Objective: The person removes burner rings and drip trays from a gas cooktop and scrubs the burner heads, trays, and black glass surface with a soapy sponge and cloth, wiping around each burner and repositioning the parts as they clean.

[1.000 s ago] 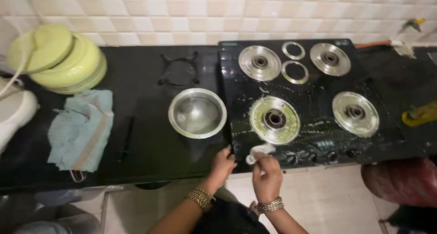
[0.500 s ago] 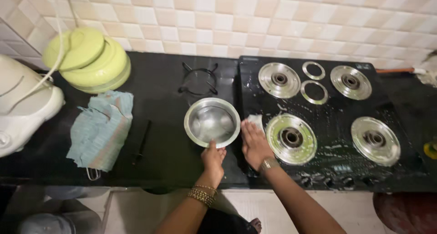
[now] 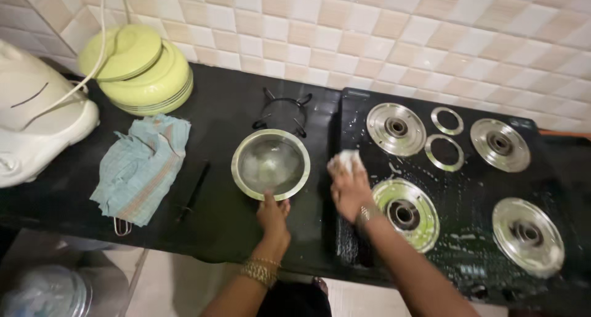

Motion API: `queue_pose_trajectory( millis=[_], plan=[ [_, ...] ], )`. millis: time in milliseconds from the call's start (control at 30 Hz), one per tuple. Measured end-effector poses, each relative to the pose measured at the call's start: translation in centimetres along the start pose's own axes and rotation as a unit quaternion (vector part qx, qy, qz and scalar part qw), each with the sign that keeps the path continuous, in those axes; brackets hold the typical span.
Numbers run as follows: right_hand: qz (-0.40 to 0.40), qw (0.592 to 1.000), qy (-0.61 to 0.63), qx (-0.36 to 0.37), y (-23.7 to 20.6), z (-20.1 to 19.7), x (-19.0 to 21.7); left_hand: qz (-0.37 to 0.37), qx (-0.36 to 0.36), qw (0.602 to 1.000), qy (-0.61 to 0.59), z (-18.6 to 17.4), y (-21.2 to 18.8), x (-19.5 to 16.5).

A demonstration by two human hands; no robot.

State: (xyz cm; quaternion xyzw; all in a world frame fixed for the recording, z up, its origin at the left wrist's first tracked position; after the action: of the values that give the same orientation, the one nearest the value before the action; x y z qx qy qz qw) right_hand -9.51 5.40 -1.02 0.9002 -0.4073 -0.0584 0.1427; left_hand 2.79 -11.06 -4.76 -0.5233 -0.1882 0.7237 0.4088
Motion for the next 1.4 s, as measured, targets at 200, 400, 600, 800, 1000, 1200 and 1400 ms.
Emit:
queue_pose_trajectory(
  millis=[200, 400, 600, 800, 1000, 1200, 1400],
  plan=[
    [-0.129, 0.988, -0.038, -0.072, 3.6, 0.5, -0.9, 0.123, 0.053, 0.948, 0.289, -0.2, -3.7, 8.0],
    [-0.184, 0.954, 0.238, 0.0, -2.0, -0.4, 0.9, 0.124, 0.051, 0.903, 0.408, 3.6, -3.6, 11.5],
    [-0.295, 0.943, -0.097, 0.12, 10.5, 4.6, -4.7, 0.383, 0.118, 0.8, 0.447, 7.8, -4.9, 10.3],
    [-0.224, 0.972, 0.015, -0.065, 16.5, 5.8, -7.7, 0.52, 0.234, 0.594, 0.568, 9.5, -7.3, 8.1],
    [-0.402, 0.912, 0.008, -0.082, 7.9, 5.9, -5.9, 0.518, 0.218, 0.588, 0.582, 10.4, -7.4, 7.5],
    [-0.16, 0.985, -0.064, 0.027, 18.9, 7.8, -12.3, 0.552, 0.251, 0.519, 0.603, 12.9, -6.7, 7.3],
    [0.103, 0.991, 0.008, 0.084, 23.5, 7.6, -17.8, 0.489, 0.283, 0.543, 0.621, 14.2, -6.9, 6.3]
  ],
)
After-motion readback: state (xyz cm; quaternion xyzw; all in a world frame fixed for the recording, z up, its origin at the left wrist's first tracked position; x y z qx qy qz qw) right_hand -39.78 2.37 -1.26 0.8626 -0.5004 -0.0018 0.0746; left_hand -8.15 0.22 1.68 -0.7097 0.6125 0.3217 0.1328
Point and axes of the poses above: each hand's wrist, its own y-axis towards the middle knuckle, its own z-axis out of the palm, x = y × z, the point moved 4 cm from there along y, towards the middle knuckle, and after that the axes turned 14 degrees about -x, right-handed, at the moved point
